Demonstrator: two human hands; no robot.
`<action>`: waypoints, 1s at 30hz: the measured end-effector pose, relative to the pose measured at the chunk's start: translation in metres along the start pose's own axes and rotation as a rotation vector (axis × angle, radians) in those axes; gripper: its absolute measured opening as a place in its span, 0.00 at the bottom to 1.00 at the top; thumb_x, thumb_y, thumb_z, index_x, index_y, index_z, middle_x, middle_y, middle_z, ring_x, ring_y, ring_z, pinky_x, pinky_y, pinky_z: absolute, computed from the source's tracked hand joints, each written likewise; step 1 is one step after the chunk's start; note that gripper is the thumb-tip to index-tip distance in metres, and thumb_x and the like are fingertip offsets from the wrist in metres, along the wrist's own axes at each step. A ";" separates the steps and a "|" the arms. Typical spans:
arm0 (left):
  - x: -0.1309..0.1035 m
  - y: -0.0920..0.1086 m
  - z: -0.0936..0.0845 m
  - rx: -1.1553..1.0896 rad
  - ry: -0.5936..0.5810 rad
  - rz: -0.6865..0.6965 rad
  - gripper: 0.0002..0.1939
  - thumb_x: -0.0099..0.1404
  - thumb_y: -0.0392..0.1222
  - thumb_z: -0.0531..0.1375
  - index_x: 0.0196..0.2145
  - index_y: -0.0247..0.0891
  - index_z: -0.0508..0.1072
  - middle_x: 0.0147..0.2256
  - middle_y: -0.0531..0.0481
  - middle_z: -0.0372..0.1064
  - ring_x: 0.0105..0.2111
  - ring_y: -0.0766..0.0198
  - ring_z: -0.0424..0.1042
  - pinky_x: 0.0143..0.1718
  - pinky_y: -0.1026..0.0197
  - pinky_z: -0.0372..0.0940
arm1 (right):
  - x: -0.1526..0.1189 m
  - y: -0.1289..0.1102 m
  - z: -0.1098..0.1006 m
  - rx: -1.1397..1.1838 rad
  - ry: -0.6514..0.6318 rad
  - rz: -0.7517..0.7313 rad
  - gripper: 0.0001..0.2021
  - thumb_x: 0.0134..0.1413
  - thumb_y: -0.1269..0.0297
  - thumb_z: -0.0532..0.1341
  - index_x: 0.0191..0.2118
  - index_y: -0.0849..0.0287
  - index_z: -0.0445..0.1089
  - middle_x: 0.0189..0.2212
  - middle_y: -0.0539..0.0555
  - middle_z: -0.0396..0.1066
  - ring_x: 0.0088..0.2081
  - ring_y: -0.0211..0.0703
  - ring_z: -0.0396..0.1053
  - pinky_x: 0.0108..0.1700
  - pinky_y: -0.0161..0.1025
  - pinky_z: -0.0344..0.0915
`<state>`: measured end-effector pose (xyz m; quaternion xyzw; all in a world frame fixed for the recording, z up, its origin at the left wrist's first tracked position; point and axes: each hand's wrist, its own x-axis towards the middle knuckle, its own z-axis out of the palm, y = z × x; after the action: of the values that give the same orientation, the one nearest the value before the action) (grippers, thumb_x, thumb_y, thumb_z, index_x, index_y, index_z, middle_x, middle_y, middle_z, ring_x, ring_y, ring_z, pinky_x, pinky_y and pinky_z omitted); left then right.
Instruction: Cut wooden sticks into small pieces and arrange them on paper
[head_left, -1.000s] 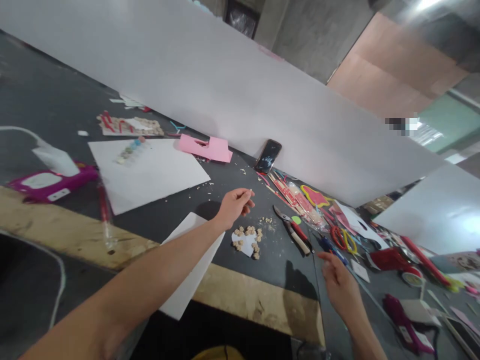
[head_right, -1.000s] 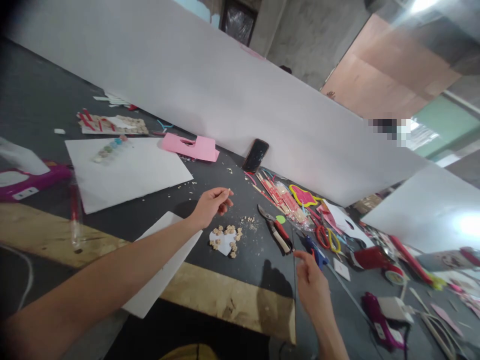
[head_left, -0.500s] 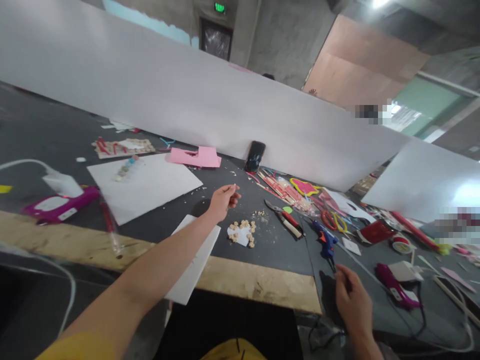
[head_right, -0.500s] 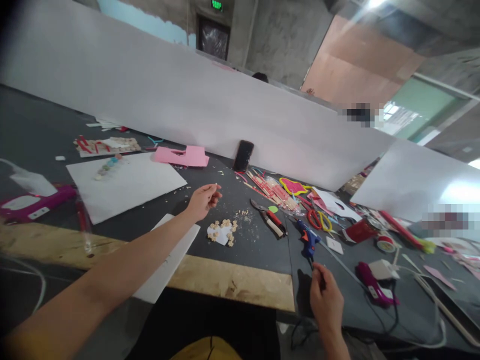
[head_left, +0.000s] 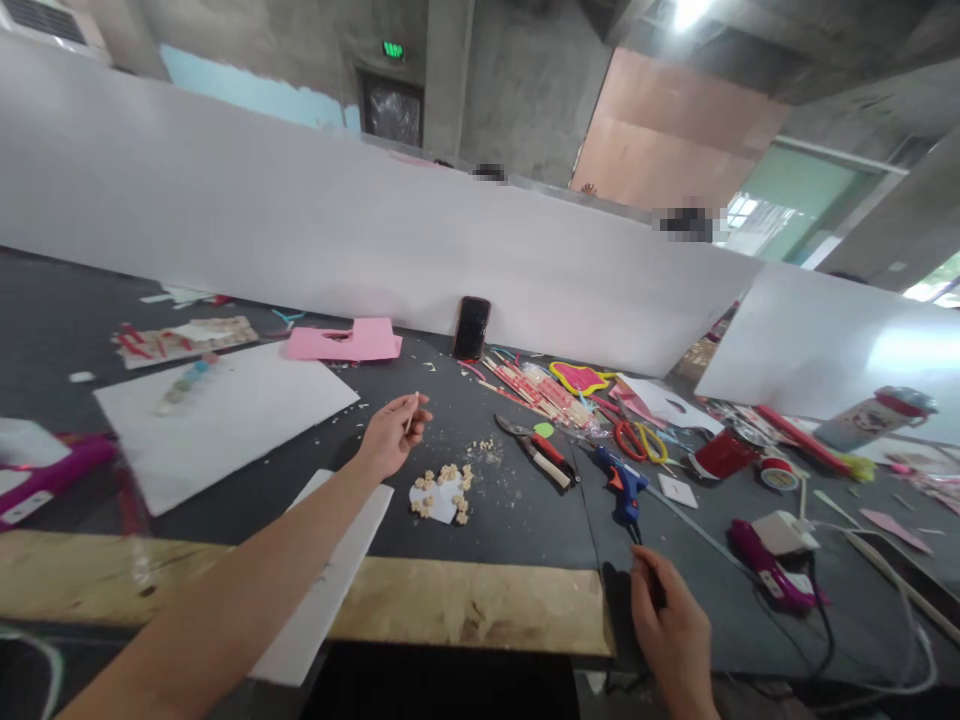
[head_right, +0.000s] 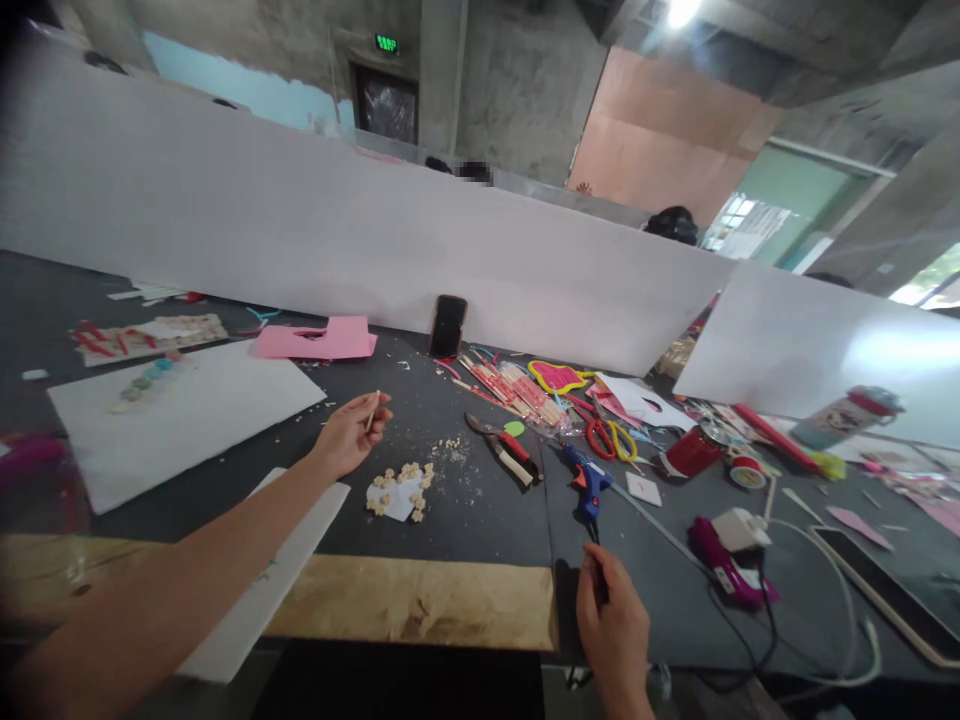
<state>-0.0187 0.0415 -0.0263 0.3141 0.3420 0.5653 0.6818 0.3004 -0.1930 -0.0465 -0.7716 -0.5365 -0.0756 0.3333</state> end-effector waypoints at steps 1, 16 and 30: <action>0.000 0.000 0.000 -0.001 -0.001 -0.004 0.09 0.55 0.42 0.61 0.32 0.34 0.70 0.20 0.53 0.68 0.15 0.75 0.62 0.15 0.74 0.55 | 0.000 0.000 0.001 0.001 -0.006 0.001 0.14 0.52 0.56 0.51 0.38 0.57 0.68 0.34 0.57 0.73 0.34 0.46 0.71 0.37 0.39 0.66; -0.006 -0.002 0.006 0.037 -0.092 -0.057 0.14 0.57 0.49 0.61 0.37 0.37 0.69 0.21 0.55 0.68 0.12 0.77 0.57 0.12 0.74 0.50 | 0.077 -0.041 -0.014 -0.036 -0.499 -0.351 0.13 0.56 0.58 0.49 0.39 0.54 0.68 0.33 0.53 0.72 0.30 0.38 0.70 0.31 0.33 0.67; -0.014 -0.003 0.009 0.082 -0.255 -0.208 0.14 0.57 0.39 0.62 0.41 0.34 0.71 0.30 0.49 0.69 0.17 0.76 0.61 0.15 0.72 0.56 | 0.147 -0.078 0.097 -0.027 -0.552 -0.493 0.08 0.51 0.62 0.58 0.35 0.61 0.67 0.40 0.59 0.66 0.46 0.49 0.61 0.50 0.51 0.56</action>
<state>-0.0114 0.0271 -0.0227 0.3739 0.3061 0.4328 0.7611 0.2690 -0.0055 -0.0169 -0.6151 -0.7748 0.0504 0.1374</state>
